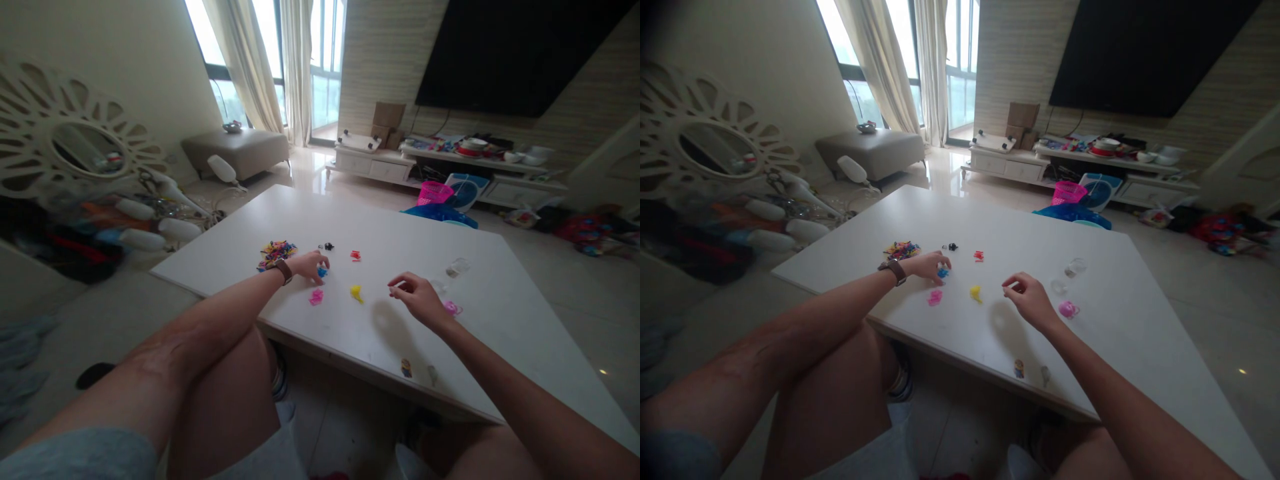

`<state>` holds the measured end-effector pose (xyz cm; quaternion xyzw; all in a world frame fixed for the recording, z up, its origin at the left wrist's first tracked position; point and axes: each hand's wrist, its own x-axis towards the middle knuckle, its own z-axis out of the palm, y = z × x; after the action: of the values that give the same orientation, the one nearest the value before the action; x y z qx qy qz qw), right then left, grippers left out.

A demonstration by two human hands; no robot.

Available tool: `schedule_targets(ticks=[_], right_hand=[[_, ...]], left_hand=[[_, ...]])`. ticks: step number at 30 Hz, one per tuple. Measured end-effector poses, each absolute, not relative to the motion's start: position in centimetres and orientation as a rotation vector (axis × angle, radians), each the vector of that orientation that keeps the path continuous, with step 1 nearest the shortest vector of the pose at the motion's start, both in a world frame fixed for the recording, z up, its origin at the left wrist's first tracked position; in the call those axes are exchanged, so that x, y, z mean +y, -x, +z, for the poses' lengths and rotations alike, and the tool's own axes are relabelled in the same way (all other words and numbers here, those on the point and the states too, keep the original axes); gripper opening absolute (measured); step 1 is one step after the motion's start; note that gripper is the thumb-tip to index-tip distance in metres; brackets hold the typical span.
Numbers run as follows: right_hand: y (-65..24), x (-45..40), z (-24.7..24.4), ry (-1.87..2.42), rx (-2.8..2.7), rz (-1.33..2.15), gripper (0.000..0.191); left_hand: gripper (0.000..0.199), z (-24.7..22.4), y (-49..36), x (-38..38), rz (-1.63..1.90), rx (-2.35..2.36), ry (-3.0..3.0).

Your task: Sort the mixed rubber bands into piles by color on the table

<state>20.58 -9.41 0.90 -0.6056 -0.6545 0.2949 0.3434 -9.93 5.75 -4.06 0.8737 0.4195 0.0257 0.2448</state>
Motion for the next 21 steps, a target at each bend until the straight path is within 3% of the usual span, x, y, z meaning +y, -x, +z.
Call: schedule_targets(ticks=[4, 9, 21], right_hand=[[-20.7, -9.3, 0.6, 1.576, -1.71, 0.789, 0.018], [-21.0, -9.1, -0.1, 1.616, -1.715, 0.796, 0.019], [-20.4, -9.0, -0.8, 1.629, -1.78, 0.782, 0.019]], left_hand=[[0.035, -4.8, 10.0, 5.6, 0.122, 1.094, -2.367], [0.023, -5.5, 10.1, 5.6, 0.224, 1.111, -2.398], [0.03, -3.7, 11.4, 5.7, 0.34, 1.227, -2.317]])
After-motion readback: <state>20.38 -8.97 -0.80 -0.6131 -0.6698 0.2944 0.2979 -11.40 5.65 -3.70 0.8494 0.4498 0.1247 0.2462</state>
